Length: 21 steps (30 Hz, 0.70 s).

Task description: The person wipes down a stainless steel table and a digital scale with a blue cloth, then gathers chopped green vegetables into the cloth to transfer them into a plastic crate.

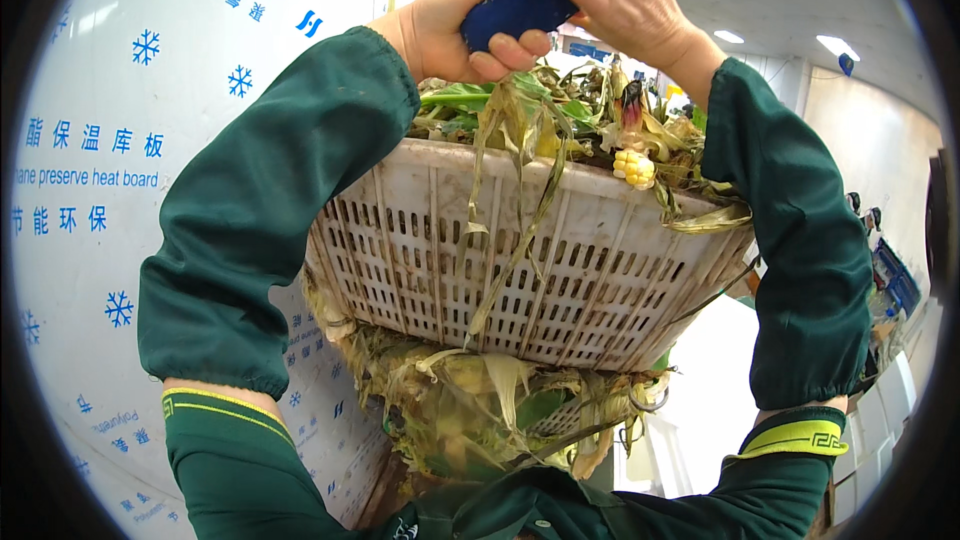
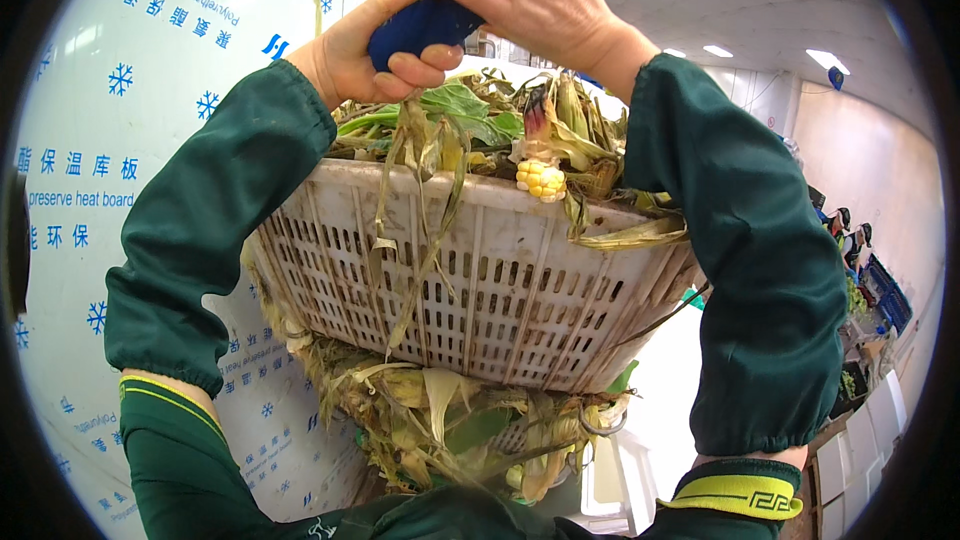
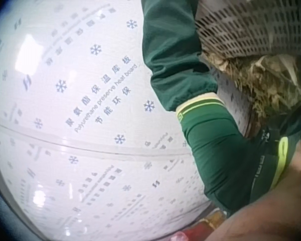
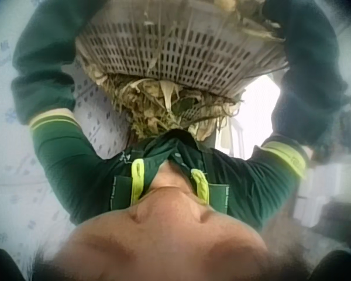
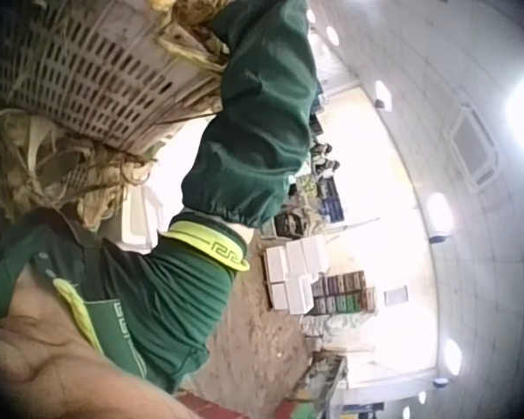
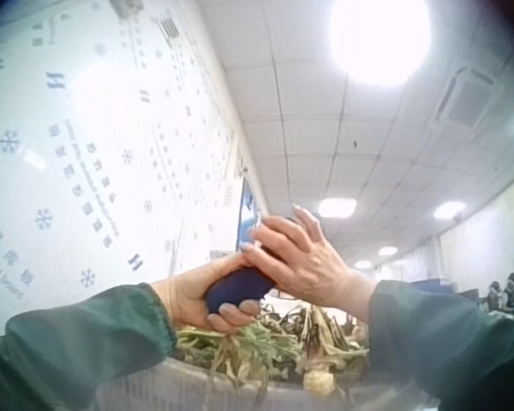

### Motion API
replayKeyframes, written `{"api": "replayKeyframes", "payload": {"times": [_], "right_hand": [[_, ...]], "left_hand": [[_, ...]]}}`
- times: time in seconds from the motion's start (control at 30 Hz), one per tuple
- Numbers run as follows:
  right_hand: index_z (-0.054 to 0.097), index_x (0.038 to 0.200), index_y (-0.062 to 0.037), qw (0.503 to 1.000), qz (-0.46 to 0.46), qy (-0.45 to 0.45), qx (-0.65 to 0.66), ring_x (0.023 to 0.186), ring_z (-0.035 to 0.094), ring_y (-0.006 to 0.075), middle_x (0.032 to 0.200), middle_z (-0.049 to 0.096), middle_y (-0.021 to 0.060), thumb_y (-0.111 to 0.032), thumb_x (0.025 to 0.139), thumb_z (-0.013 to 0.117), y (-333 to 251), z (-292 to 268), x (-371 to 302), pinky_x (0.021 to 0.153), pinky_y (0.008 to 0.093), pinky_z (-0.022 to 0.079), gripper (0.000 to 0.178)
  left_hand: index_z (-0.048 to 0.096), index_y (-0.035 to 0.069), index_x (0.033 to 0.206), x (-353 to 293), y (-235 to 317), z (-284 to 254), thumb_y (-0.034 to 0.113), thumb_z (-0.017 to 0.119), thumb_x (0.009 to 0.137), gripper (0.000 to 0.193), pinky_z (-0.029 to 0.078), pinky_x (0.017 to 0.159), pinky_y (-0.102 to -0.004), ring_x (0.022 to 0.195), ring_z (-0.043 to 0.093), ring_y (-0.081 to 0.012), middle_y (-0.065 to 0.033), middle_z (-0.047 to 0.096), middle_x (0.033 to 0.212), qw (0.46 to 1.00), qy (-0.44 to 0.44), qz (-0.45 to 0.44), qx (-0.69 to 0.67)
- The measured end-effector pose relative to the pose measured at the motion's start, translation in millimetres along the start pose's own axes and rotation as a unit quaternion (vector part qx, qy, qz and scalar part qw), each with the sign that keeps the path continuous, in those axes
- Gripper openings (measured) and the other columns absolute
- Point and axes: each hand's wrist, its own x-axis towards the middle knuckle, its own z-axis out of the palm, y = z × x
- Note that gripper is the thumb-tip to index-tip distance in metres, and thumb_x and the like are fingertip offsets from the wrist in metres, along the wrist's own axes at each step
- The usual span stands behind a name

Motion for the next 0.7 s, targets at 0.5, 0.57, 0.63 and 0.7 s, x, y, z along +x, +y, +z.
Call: {"api": "replayKeyframes", "payload": {"times": [0.5, 0.57, 0.63, 0.7], "right_hand": [[0.05, 0.113, -0.0118, 0.998, 0.011, -0.065, 0.004, 0.1, 0.059, 0.023, 0.105, 0.059, 0.0073, -0.018, 0.071, 0.072, -2.6, 24.2, -4.0, 0.081, 0.0328, 0.05, 0.048], [0.05, 0.102, -0.0098, 0.997, 0.018, -0.064, 0.037, 0.085, 0.063, 0.0243, 0.088, 0.059, 0.0074, -0.014, 0.072, 0.071, -6.9, 28.6, -6.3, 0.071, 0.0329, 0.052, 0.037], [0.05, 0.095, -0.0062, 0.994, 0.035, -0.076, 0.068, 0.076, 0.064, 0.0283, 0.078, 0.06, 0.0109, -0.008, 0.074, 0.066, -11.1, 35.8, -9.0, 0.065, 0.0365, 0.051, 0.027], [0.05, 0.094, -0.0049, 0.989, 0.055, -0.113, 0.077, 0.075, 0.064, 0.0296, 0.077, 0.06, 0.0119, -0.006, 0.075, 0.064, -10.7, 42.2, -14.1, 0.064, 0.0377, 0.051, 0.023]], "left_hand": [[0.049, 0.001, 0.094, 1.1, 2.0, 15.1, 0.05, 0.032, 0.094, 0.053, 0.026, 0.026, -0.0179, 0.038, 0.04, -0.0061, -0.0047, 0.051, 0.061, 0.962, 0.24, -0.055, 0.123], [0.05, 0.002, 0.09, 5.4, -1.2, 15.2, 0.048, 0.033, 0.094, 0.049, 0.027, 0.025, -0.0187, 0.036, 0.041, -0.0064, -0.0046, 0.052, 0.058, 0.936, 0.296, -0.041, 0.188], [0.051, 0.003, 0.088, 9.7, -5.7, 11.7, 0.048, 0.035, 0.093, 0.048, 0.028, 0.025, -0.0195, 0.034, 0.042, -0.0071, -0.0045, 0.052, 0.055, 0.916, 0.315, -0.025, 0.246], [0.051, 0.005, 0.082, 16.6, -11.0, 7.8, 0.048, 0.038, 0.091, 0.045, 0.029, 0.026, -0.0207, 0.032, 0.044, -0.0088, -0.0046, 0.051, 0.052, 0.89, 0.337, 0.008, 0.308]]}}
